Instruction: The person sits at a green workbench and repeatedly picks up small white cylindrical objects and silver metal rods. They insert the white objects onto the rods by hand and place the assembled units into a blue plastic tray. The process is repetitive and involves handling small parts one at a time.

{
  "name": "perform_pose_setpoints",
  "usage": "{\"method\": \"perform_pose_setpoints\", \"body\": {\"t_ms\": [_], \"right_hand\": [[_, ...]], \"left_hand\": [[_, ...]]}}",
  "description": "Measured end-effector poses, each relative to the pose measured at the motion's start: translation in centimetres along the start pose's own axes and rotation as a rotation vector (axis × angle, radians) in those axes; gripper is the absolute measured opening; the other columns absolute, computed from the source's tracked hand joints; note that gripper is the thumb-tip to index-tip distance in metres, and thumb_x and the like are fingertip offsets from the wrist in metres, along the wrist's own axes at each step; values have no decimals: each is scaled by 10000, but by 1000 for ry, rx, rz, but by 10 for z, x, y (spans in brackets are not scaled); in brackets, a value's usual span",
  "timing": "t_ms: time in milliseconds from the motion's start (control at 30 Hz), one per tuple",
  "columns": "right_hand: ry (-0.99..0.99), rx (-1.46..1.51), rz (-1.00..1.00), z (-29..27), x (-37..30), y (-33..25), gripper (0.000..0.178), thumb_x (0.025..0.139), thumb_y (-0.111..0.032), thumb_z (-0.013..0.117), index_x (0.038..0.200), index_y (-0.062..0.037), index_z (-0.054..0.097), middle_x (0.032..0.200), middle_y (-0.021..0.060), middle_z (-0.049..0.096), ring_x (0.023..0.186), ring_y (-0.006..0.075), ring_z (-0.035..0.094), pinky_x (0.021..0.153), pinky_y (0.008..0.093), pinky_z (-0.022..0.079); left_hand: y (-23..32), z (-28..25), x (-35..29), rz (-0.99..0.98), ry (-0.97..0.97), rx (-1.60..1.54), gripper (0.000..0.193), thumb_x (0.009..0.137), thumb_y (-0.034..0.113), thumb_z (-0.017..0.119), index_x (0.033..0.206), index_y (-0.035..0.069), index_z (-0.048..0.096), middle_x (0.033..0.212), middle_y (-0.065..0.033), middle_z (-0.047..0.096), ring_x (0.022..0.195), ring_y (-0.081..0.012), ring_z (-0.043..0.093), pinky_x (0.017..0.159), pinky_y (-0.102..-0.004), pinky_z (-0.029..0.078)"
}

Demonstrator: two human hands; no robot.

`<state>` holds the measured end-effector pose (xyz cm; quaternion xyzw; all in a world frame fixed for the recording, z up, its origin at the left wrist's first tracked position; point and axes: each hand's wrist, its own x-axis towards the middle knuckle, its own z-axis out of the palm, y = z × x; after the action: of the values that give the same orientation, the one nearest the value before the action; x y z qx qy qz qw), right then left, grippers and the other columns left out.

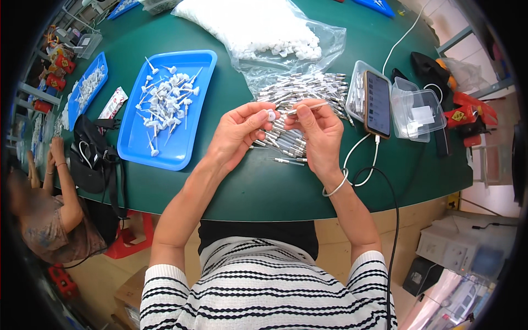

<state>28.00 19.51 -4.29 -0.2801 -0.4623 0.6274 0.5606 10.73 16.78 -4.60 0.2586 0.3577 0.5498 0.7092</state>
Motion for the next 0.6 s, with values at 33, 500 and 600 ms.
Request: {"method": "perform_pose_setpoints", "body": {"t_ms": [33,500,600], "right_hand": [[-4,-23,-30,-1,1,1,119,911,-97,599,964,9,589,876,72,620,759,135,629,706,275,544],[-44,-127,-178,-3,5,1,102,904,-60,596,980,9,593,921,93,640,806,148,636,747,279,536],[-52,-84,-151,-4,4,2,102,898,-47,600,983,10,602,945,96,645,841,152,637,778,277,529]], "left_hand": [[0,1,0,-3,10,-4,219,886,83,622,1085,-7,614,938,-83,661,773,-84,616,666,-190,528],[-1,5,-4,-33,-21,72,208,859,102,660,1046,18,623,925,-69,672,812,-107,649,713,-219,547],[-2,7,-4,-27,-2,86,205,849,104,673,1035,34,623,905,-51,668,804,-97,641,712,-218,541]]}}
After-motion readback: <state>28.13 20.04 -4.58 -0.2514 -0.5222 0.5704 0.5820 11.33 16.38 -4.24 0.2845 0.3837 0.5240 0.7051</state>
